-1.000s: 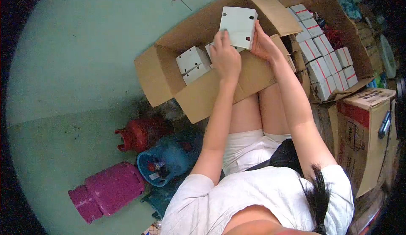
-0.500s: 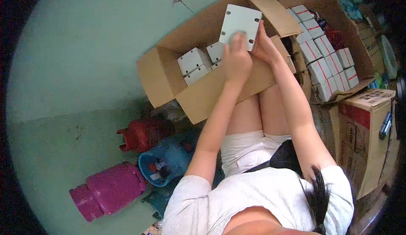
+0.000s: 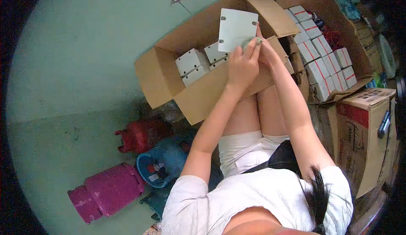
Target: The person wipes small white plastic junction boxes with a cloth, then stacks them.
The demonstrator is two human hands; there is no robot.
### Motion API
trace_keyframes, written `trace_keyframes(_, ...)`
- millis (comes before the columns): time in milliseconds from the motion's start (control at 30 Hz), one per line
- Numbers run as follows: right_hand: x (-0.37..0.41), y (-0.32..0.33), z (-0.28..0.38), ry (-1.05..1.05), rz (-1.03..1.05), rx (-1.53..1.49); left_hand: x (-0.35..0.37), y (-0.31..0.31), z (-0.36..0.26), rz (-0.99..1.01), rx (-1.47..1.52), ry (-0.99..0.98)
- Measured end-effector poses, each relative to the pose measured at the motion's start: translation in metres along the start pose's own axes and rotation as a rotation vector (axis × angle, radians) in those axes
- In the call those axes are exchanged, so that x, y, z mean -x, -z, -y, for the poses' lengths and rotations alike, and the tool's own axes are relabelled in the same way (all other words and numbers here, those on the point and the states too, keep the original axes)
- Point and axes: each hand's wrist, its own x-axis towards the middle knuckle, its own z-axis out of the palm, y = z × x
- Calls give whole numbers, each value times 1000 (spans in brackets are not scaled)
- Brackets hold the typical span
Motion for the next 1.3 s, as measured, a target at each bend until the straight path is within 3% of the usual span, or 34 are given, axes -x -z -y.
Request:
trace_keyframes(100, 5, -4, 0, -18, 68, -5, -11, 6, 10, -30, 26, 57)
trace_keyframes(167, 1, -6, -2, 63, 148, -42, -18, 10, 21, -129, 7, 329)
trace_keyframes(200, 0, -8, -1, 64, 153, -40, -19, 8, 22, -144, 1, 352)
trace_keyframes(300, -10, 2, -8, 23, 46, -35, -16, -2, -2, -128, 26, 228)
trace_keyframes(367, -40, 44, -30, 186, 101, 195, -12, -8, -15, -53, -6, 151)
trace_keyframes(433, -13, 12, -16, 272, -9, 230, -13, -3, -20, -8, 28, 117)
trace_keyframes(467, -2, -4, -6, 170, 13, 111, -14, -1, -14, 0, 30, 115)
trace_keyframes(533, 4, -11, -1, 71, 31, -18, -21, 1, 8, -151, -2, 335)
trace_keyframes(667, 2, -19, 0, 85, 110, 10, -28, -1, 21, -239, -27, 442)
trace_keyframes(733, 3, -17, 0, 95, 98, 27, -29, -9, 10, -165, 12, 198)
trace_keyframes(833, -5, -2, -3, 25, -3, 123, -28, -10, 5, -153, 5, 114)
trace_keyframes(900, -5, -8, -4, 44, 140, 101, -32, -8, 19, -197, -29, 196)
trace_keyframes(967, 2, -19, -2, 69, 139, 96, -38, -10, 37, -336, -67, 426)
trace_keyframes(1033, 1, -23, 0, 26, 122, 66, -35, -7, 29, -263, -60, 459)
trace_keyframes(1100, 10, -28, 5, 24, 52, 132, -32, -15, 21, -208, -28, 136)
trace_keyframes(1133, 14, -28, 6, 28, -22, 189, -27, -20, 16, -59, -28, 15)
trace_keyframes(1267, 2, -6, -6, 130, 58, 363, -33, 1, 11, -6, 68, -34)
trace_keyframes(1300, 2, -14, -5, 104, 62, 252, -39, 4, 20, -111, 52, 19)
